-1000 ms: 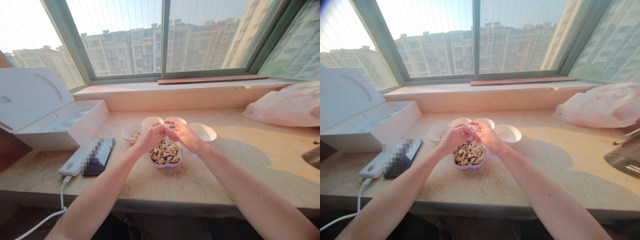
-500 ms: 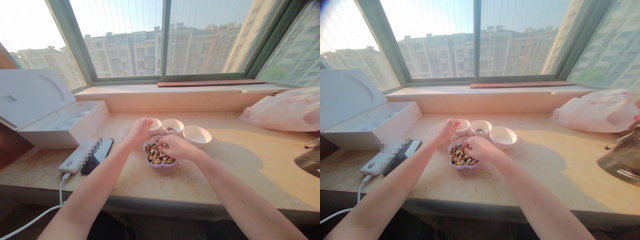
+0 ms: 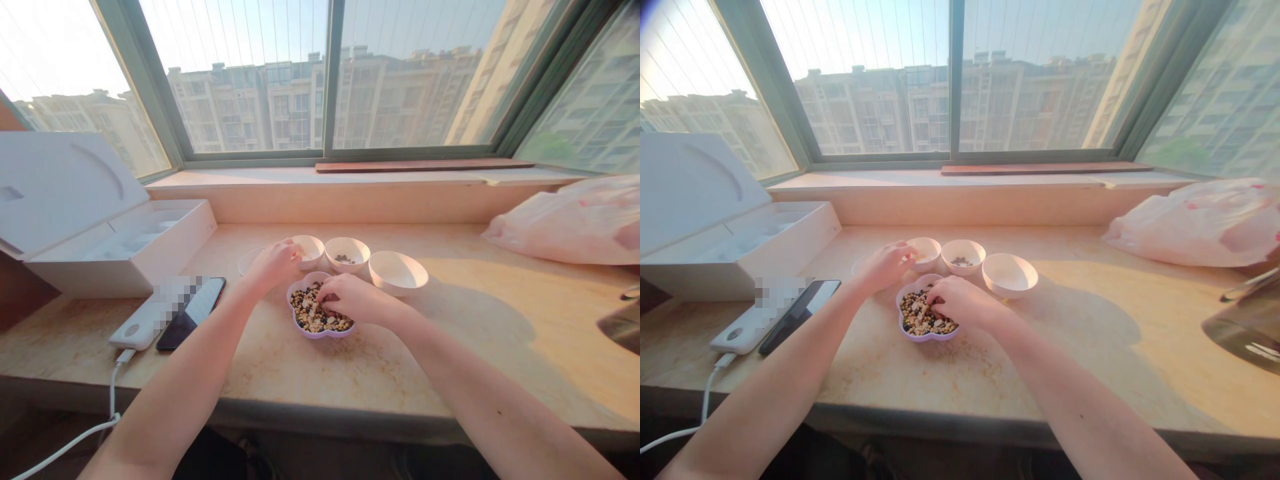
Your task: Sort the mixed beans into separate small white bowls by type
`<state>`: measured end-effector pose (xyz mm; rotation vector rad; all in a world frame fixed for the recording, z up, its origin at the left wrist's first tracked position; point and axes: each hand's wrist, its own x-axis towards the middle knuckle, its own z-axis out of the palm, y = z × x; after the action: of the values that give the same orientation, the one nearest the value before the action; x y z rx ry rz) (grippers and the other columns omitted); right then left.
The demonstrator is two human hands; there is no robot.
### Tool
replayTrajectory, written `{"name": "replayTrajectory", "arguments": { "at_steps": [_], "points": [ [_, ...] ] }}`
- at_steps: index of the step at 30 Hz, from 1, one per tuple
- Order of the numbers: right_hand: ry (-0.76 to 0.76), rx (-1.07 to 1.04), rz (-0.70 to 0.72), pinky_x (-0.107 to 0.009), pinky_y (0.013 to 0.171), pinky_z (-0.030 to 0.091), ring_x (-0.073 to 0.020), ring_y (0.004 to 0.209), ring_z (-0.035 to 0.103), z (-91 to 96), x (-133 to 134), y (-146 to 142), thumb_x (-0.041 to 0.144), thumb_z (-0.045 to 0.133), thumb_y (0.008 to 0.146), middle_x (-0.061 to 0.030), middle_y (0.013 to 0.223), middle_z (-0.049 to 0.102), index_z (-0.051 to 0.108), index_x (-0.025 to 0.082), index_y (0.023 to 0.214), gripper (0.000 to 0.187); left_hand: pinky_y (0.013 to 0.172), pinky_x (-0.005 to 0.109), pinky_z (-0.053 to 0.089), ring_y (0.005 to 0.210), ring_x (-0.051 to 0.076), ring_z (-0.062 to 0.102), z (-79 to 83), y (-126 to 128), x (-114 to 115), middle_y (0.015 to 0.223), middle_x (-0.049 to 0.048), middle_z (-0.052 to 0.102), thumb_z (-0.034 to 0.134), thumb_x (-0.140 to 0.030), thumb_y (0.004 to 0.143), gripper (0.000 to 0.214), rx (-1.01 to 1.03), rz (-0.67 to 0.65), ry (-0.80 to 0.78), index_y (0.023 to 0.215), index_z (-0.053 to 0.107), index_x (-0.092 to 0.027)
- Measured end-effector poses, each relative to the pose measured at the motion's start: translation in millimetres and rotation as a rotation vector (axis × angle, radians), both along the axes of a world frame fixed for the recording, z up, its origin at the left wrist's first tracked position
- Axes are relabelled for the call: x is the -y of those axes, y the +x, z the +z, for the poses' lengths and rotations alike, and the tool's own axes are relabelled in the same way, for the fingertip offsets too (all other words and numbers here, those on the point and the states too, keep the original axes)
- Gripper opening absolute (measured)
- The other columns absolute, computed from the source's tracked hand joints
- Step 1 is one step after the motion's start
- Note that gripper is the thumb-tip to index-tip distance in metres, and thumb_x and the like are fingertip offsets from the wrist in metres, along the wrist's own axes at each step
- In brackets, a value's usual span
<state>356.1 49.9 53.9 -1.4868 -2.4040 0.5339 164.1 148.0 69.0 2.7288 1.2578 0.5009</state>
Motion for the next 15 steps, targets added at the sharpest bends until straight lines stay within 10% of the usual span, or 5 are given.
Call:
{"name": "replayTrajectory", "arguments": {
  "at_steps": [15],
  "points": [
    [-0.062,-0.365,-0.080,-0.034,0.081,0.053,-0.0212,0.090,0.069,3.6,-9.0,14.2,0.035,0.066,0.089,-0.0062,0.098,0.077,0.080,0.022,0.096,0.020,0.066,0.027,0.041,0.074,0.017,0.062,6.2,2.2,19.0,0.085,0.0067,0.071,0.046,-0.024,0.097,0.031,-0.103,-0.200,-0.013,0.081,0.072,-0.017]
  ]
}}
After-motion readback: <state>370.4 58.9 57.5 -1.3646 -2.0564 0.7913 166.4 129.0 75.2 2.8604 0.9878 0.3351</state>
